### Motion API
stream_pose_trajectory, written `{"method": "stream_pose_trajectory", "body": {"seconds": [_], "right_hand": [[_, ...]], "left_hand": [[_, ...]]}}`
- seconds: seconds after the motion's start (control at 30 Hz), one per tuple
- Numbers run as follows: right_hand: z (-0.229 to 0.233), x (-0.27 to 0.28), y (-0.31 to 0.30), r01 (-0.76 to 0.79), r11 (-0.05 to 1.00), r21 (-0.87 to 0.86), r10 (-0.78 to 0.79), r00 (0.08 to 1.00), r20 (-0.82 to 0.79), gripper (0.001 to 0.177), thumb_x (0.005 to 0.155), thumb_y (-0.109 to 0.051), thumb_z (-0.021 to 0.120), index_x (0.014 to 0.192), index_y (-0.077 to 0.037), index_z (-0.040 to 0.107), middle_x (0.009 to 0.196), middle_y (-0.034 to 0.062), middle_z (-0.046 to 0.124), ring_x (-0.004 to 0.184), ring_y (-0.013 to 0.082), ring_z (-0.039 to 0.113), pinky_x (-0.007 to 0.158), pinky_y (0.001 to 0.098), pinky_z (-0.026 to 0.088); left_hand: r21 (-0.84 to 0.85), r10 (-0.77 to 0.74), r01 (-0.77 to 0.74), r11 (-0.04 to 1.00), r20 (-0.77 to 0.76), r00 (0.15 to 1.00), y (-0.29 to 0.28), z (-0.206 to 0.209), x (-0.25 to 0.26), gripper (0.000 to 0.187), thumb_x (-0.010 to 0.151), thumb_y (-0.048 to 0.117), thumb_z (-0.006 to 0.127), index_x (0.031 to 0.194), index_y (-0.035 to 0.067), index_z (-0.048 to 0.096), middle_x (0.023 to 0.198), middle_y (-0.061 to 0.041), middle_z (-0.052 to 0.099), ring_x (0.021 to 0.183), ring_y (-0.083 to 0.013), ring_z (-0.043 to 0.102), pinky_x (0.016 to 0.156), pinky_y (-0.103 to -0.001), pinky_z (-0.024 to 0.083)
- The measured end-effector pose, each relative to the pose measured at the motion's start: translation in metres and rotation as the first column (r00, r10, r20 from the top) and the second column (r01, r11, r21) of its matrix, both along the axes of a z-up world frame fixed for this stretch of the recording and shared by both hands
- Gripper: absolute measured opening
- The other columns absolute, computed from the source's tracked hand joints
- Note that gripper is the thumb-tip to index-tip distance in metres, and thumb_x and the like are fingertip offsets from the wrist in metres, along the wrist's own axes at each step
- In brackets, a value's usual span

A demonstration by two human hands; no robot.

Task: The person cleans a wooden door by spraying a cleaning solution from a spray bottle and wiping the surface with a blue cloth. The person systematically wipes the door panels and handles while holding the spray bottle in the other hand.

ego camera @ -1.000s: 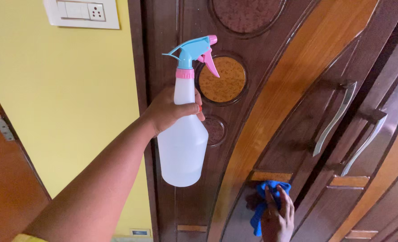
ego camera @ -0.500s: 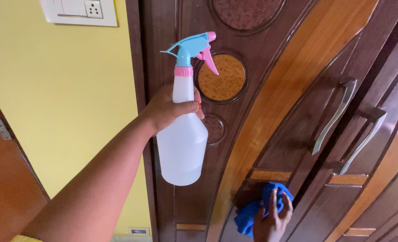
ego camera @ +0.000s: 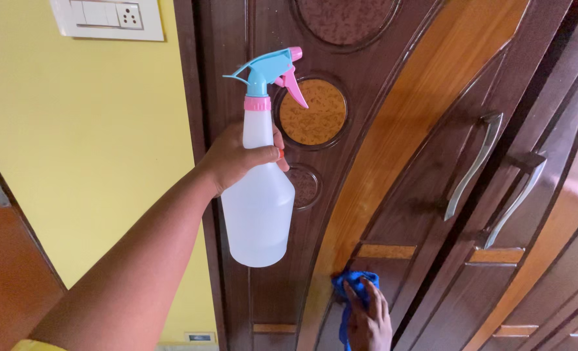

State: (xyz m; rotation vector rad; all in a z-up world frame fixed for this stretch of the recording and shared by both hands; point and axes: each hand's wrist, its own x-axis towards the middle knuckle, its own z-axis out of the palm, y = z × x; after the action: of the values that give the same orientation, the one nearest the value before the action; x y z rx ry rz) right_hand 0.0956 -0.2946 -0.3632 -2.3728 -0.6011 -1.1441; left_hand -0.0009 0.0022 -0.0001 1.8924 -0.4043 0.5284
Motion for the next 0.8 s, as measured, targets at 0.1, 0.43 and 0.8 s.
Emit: {"method": "stream_pose_trajectory", "body": {"seconds": [0.1,0.43,0.8], "right_hand": [[0.000,0.006,-0.018,0.015,0.999,0.041,-0.018,0.998,0.065,0.057,0.074,-0.005,0.068,0.124,-0.032,0.073,0.140,0.0112,0.057,0.129,0.0344,0.057,0.109,0.0461,0.048],[0.041,0.019,-0.062,0.085,0.922,0.376,-0.169,0.966,0.195,0.050,0.088,-0.003,0.067,0.131,-0.027,0.071,0.147,0.0062,0.059,0.134,0.0293,0.058,0.116,0.0433,0.049],[0.122,0.026,-0.064,0.037,0.961,0.275,-0.104,0.967,0.231,0.065,0.077,0.001,0.063,0.140,-0.016,0.065,0.160,0.0129,0.049,0.143,0.0384,0.048,0.121,0.0476,0.039]], "left_hand": [[0.008,-0.014,0.014,1.000,0.006,1.000,0.001,0.000,-0.001,0.022,0.080,0.024,0.069,0.096,0.009,0.064,0.086,-0.011,0.078,0.083,-0.0205,0.078,0.076,-0.037,0.061],[-0.003,-0.015,0.015,1.000,0.003,1.000,0.001,0.000,-0.001,0.021,0.080,0.022,0.069,0.096,0.009,0.064,0.086,-0.011,0.078,0.082,-0.0199,0.077,0.076,-0.037,0.061],[-0.051,-0.069,0.070,0.996,0.014,0.997,0.001,-0.002,0.002,0.020,0.080,0.019,0.071,0.095,0.008,0.063,0.087,-0.010,0.074,0.084,-0.0208,0.078,0.076,-0.039,0.062]]}}
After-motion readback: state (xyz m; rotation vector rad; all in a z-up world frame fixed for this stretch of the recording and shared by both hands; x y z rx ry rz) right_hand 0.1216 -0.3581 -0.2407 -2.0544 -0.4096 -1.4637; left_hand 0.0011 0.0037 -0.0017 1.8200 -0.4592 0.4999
